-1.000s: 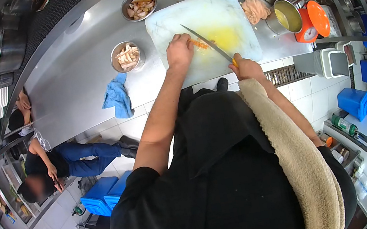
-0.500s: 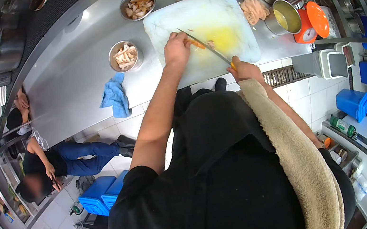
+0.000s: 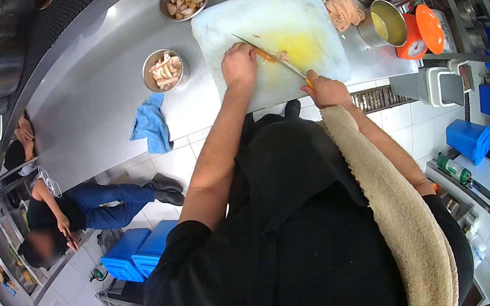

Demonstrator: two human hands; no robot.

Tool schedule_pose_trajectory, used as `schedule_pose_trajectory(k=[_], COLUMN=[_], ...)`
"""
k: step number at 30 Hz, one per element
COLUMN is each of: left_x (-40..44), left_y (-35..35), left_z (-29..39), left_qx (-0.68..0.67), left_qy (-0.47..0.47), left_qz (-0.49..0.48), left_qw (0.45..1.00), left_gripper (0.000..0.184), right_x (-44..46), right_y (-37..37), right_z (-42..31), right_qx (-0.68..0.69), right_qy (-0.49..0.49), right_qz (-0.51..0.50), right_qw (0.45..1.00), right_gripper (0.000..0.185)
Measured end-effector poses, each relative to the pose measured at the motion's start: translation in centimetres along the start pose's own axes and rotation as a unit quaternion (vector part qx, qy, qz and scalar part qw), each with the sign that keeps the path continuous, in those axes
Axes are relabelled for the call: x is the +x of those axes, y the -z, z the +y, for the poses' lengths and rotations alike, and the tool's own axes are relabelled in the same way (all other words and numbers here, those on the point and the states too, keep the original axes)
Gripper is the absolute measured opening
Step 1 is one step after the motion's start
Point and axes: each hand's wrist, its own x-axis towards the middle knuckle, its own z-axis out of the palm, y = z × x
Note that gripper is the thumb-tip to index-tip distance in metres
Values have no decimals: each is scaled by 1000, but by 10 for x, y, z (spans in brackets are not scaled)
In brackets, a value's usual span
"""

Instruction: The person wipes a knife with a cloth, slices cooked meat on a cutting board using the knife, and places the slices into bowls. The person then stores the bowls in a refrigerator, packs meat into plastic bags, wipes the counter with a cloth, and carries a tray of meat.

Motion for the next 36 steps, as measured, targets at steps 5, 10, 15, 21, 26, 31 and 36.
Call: schedule_pose_trajectory(k=[5,10,15,21,26,31,36], left_x=[3,9,21,23,26,26,26], left_y=[1,-3,2,9,11,11,4], left_z=[2,-5,-10,-9,-12,-10,-13], left_qx=[4,6,22,12,12,28,85], left_qy=[-6,-14,-9,-24,-31,-29,-25], left_qz=[-8,-21,-51,-77,-79,-78,-95], left_qw=[1000,1000,998,997,996,996,992], left_gripper=[6,6,6,9,9,10,11], right_x=[8,18,31,38,41,36,0], right_y=[4,6,-7,-8,-9,-15,-27], right_z=[-2,-10,-17,-23,-33,-32,-11], right_qx=[14,48,82,105,129,134,125], right_qy=[-5,-34,-31,3,47,40,5], right_qz=[-37,-77,-68,-38,22,12,-13], right_qw=[999,995,994,994,990,990,992], right_gripper=[36,37,38,38,36,36,37])
